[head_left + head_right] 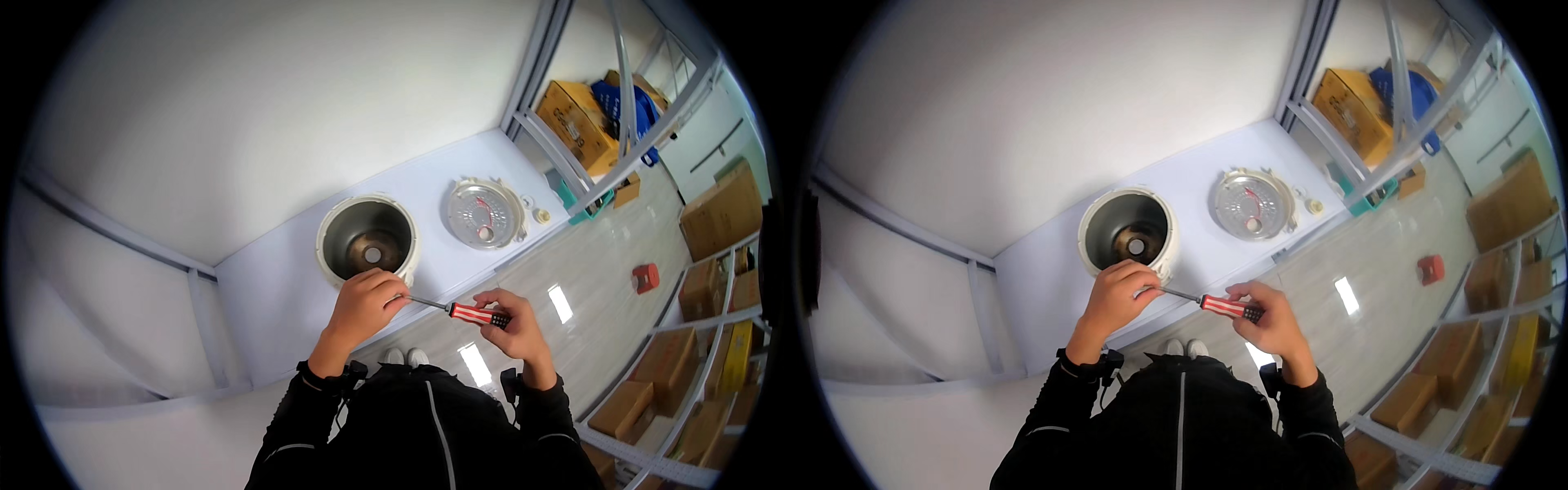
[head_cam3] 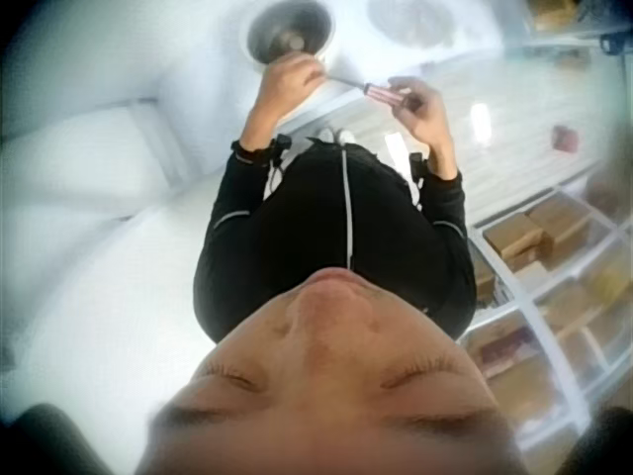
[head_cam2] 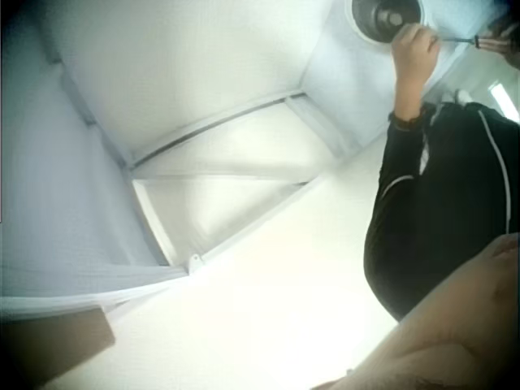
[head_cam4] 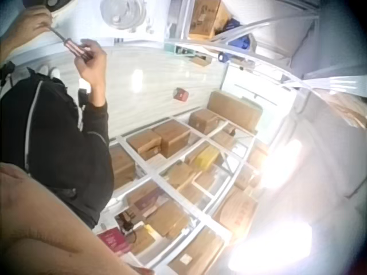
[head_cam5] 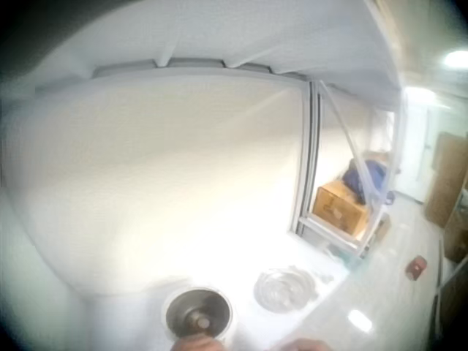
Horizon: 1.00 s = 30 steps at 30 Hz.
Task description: The person uses a screwdriver to remove screws from a white plastic lid and a metal lid, then places the screwdriver on the shelf. The person continues to manipulate the lids and the screwdriver.
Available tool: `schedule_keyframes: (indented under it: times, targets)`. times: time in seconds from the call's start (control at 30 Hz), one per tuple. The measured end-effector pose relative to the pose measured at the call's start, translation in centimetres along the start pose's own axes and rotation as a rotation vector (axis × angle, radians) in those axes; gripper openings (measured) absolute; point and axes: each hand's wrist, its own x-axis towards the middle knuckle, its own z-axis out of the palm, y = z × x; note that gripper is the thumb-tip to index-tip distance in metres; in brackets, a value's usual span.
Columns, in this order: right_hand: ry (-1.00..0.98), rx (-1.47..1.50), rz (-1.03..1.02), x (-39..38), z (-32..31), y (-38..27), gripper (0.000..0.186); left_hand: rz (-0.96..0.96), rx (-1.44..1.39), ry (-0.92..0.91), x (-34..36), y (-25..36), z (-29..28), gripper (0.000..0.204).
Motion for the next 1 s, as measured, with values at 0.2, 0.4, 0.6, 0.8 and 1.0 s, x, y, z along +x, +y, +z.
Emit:
schedule_keyframes:
  times: [0.2,0.4,0.6,0.8,1.0]
  targets:
    - [0.11,0.223,0.025,-4.4,1.0,2.2,0.044,-0.137,-0.45,-0.232,0.0,0.8,0.7,0.021]
    - [0.232,0.279,-0.005,-8.2,3.6,1.7,0.038,-0.305,-0.927,-0.308,-1.2,0.3,2.8,0.021]
    - [0.38,0.225,-0.052,-10.0,7.1,1.0,0.034,-0.501,-1.128,-0.268,-3.0,0.4,4.6,0.017]
    - [0.466,0.175,0.078,-10.5,10.3,1.6,0.029,-0.653,-1.347,-0.126,-5.4,-0.2,6.8,0.017]
    - [0.513,-0.026,0.092,-9.5,12.5,1.1,0.029,-0.896,-1.504,-0.024,-6.6,-0.7,7.6,0.02]
